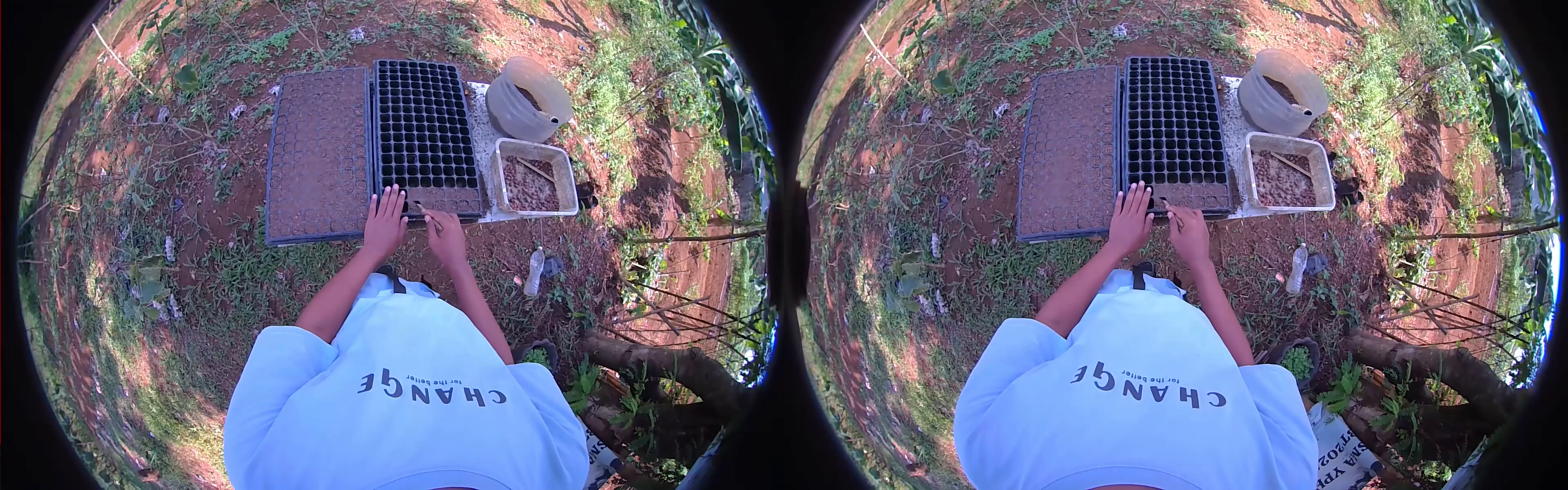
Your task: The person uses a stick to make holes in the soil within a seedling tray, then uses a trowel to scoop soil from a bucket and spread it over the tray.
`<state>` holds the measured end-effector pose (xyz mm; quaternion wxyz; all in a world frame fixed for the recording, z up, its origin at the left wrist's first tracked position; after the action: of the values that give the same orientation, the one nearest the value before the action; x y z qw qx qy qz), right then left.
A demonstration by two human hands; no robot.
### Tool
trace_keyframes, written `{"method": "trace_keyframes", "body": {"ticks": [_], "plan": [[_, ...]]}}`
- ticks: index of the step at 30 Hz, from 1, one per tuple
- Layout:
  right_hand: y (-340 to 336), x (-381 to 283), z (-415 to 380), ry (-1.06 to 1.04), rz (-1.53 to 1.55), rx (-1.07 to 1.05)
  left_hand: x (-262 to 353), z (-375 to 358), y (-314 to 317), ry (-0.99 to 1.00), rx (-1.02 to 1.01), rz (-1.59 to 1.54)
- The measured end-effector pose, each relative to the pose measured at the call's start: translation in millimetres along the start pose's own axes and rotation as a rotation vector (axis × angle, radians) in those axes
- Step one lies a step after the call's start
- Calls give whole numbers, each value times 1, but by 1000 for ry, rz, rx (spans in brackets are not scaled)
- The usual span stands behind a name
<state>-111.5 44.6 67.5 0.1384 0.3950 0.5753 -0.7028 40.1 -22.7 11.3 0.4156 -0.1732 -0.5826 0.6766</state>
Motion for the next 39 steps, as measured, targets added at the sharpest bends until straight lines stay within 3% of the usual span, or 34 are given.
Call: {"method": "trace_keyframes", "body": {"ticks": [39], "plan": [[4, -10, -6, 52, -40, 27, -1, -1, -2, 16, -1, -10]]}}
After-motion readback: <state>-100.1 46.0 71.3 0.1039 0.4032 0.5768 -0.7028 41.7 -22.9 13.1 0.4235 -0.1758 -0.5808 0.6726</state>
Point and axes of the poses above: each hand's wrist, its own z-axis towards the middle knuckle, its own y-axis out of the palm, x = y × z, the point moved 1 cm from there along z, towards the middle knuckle, and after that the axes turned 13 degrees about y, right-handed, at the moved point
